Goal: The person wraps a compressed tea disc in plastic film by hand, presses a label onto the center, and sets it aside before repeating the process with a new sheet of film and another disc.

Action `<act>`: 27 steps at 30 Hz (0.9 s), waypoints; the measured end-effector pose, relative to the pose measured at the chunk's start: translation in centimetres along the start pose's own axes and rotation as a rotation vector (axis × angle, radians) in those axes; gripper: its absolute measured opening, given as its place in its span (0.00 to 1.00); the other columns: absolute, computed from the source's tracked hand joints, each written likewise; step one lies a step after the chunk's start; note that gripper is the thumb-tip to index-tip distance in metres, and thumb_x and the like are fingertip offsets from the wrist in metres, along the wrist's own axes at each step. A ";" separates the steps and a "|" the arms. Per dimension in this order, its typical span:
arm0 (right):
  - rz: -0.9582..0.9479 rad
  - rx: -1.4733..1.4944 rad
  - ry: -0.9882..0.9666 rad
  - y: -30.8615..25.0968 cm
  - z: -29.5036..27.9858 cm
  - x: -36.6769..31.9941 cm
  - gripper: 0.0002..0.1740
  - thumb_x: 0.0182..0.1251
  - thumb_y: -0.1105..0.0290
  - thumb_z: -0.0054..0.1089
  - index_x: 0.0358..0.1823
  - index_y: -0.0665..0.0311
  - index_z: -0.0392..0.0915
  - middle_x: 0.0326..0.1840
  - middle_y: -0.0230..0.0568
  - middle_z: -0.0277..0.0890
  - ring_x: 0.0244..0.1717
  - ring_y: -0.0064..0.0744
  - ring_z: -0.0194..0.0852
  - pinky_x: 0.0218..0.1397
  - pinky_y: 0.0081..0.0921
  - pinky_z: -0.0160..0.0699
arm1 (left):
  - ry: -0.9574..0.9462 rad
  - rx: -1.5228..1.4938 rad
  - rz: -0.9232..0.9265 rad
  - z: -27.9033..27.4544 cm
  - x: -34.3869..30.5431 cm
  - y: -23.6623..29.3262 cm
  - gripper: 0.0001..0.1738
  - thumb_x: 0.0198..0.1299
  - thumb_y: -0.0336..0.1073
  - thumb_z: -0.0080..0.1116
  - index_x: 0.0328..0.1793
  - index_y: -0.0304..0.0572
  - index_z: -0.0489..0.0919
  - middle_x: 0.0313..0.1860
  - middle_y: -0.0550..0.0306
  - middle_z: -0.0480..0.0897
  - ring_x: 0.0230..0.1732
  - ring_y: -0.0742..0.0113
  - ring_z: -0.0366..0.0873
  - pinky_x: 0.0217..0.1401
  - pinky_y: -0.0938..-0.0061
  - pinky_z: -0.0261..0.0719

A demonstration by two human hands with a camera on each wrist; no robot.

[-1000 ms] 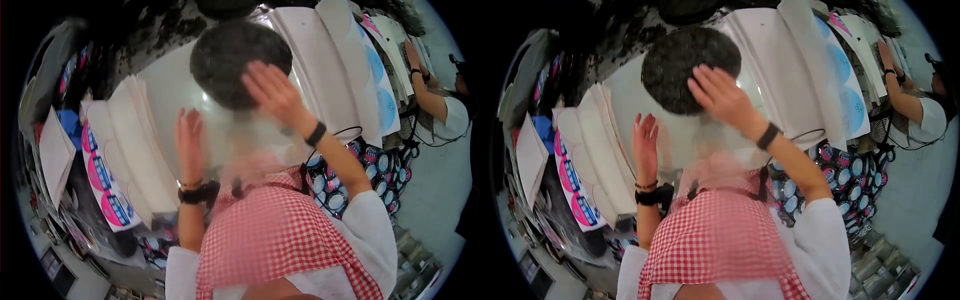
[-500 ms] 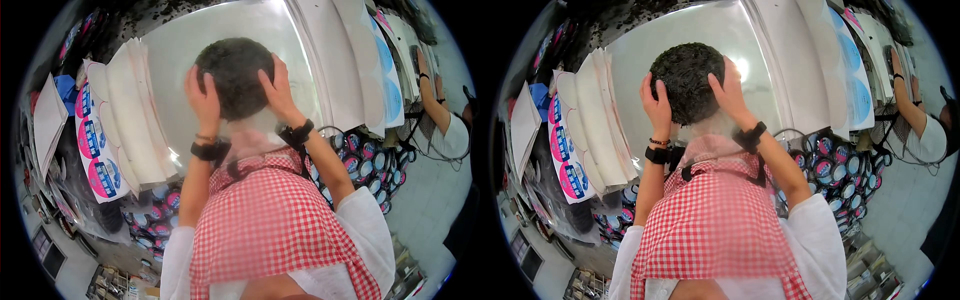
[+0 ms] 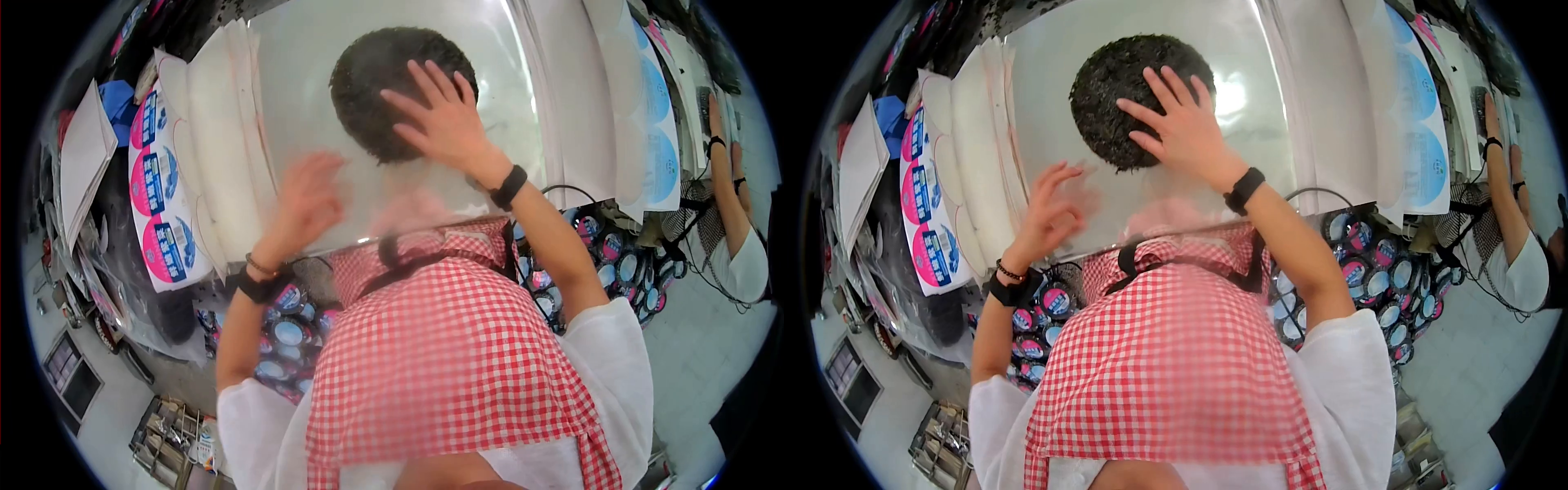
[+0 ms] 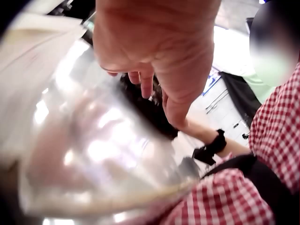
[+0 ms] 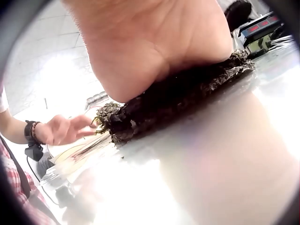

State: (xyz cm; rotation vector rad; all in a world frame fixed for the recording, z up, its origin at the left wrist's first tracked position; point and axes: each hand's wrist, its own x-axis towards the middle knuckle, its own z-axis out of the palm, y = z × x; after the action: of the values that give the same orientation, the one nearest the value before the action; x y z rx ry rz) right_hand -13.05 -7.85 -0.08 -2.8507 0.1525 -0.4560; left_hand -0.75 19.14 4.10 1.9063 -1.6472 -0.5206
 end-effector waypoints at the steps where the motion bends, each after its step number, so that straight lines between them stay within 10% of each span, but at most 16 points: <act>1: -0.002 -0.004 0.004 0.0 0.1 -0.1 0.28 0.65 0.46 0.55 0.67 0.32 0.69 0.77 0.43 0.54 0.76 0.46 0.50 0.72 0.58 0.47 | -0.026 -0.062 -0.060 1.2 -1.0 0.2 0.10 0.47 0.34 0.67 0.36 0.47 0.79 0.70 0.47 0.69 0.74 0.44 0.58 0.73 0.48 0.52; 7: -0.056 -0.048 0.048 0.0 -0.1 -0.1 0.22 0.66 0.49 0.56 0.59 0.46 0.73 0.74 0.45 0.57 0.73 0.47 0.54 0.70 0.53 0.54 | 0.037 -0.219 -0.191 3.1 -2.3 -1.2 0.09 0.52 0.38 0.67 0.29 0.44 0.79 0.72 0.50 0.67 0.78 0.45 0.51 0.76 0.51 0.46; 13: -0.157 0.261 -0.130 1.0 -0.3 0.6 0.18 0.64 0.59 0.60 0.53 0.54 0.75 0.68 0.47 0.61 0.69 0.47 0.57 0.65 0.37 0.64 | -0.264 -0.027 -0.311 -1.3 2.5 0.3 0.08 0.56 0.36 0.64 0.33 0.39 0.81 0.53 0.51 0.80 0.55 0.50 0.75 0.55 0.62 0.71; 15: 0.105 0.867 -0.384 1.9 -3.5 1.8 0.13 0.61 0.64 0.62 0.45 0.59 0.76 0.73 0.47 0.56 0.70 0.50 0.55 0.64 0.34 0.64 | 0.000 0.196 -0.247 -3.3 5.6 1.4 0.08 0.57 0.36 0.64 0.33 0.39 0.81 0.45 0.52 0.80 0.46 0.52 0.76 0.48 0.62 0.73; 19: -0.188 0.534 -0.538 2.7 -5.1 1.5 0.11 0.61 0.63 0.62 0.31 0.64 0.78 0.79 0.45 0.51 0.66 0.44 0.62 0.55 0.31 0.71 | 0.483 0.449 -0.435 -0.4 10.6 3.8 0.10 0.58 0.37 0.64 0.34 0.38 0.80 0.37 0.52 0.79 0.42 0.56 0.78 0.44 0.61 0.73; 22: -0.043 0.617 -0.735 4.2 -5.6 3.5 0.11 0.61 0.64 0.61 0.28 0.65 0.78 0.75 0.41 0.60 0.57 0.37 0.72 0.50 0.30 0.74 | 0.436 0.187 -0.557 4.2 10.3 6.4 0.20 0.56 0.44 0.66 0.46 0.35 0.78 0.48 0.46 0.78 0.53 0.53 0.75 0.51 0.61 0.72; 23: -0.128 0.690 -0.551 4.9 -4.0 3.2 0.10 0.57 0.65 0.62 0.28 0.67 0.80 0.65 0.45 0.72 0.39 0.43 0.79 0.43 0.36 0.75 | 0.454 0.183 -0.530 5.7 10.6 6.6 0.25 0.56 0.47 0.66 0.50 0.34 0.77 0.52 0.44 0.77 0.57 0.52 0.73 0.54 0.61 0.70; 26: -0.003 0.750 -0.730 5.2 -4.4 5.5 0.10 0.59 0.66 0.60 0.31 0.68 0.80 0.61 0.48 0.75 0.40 0.47 0.78 0.44 0.36 0.75 | 0.549 0.452 -0.354 8.8 12.4 4.5 0.38 0.56 0.53 0.63 0.64 0.31 0.69 0.65 0.39 0.69 0.68 0.48 0.65 0.62 0.58 0.64; 27: -0.071 0.707 -0.527 4.6 -4.5 5.4 0.11 0.59 0.67 0.59 0.33 0.69 0.78 0.50 0.48 0.80 0.38 0.48 0.77 0.43 0.36 0.76 | 0.508 0.486 -0.415 9.3 12.8 4.0 0.41 0.57 0.54 0.61 0.68 0.31 0.66 0.68 0.39 0.66 0.70 0.47 0.62 0.64 0.56 0.62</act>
State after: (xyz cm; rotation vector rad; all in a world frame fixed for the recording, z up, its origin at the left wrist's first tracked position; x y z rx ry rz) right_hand -9.68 -14.08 4.47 -2.1782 -0.1769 0.2113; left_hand -7.38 4.68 0.41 2.4881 -1.1087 0.2400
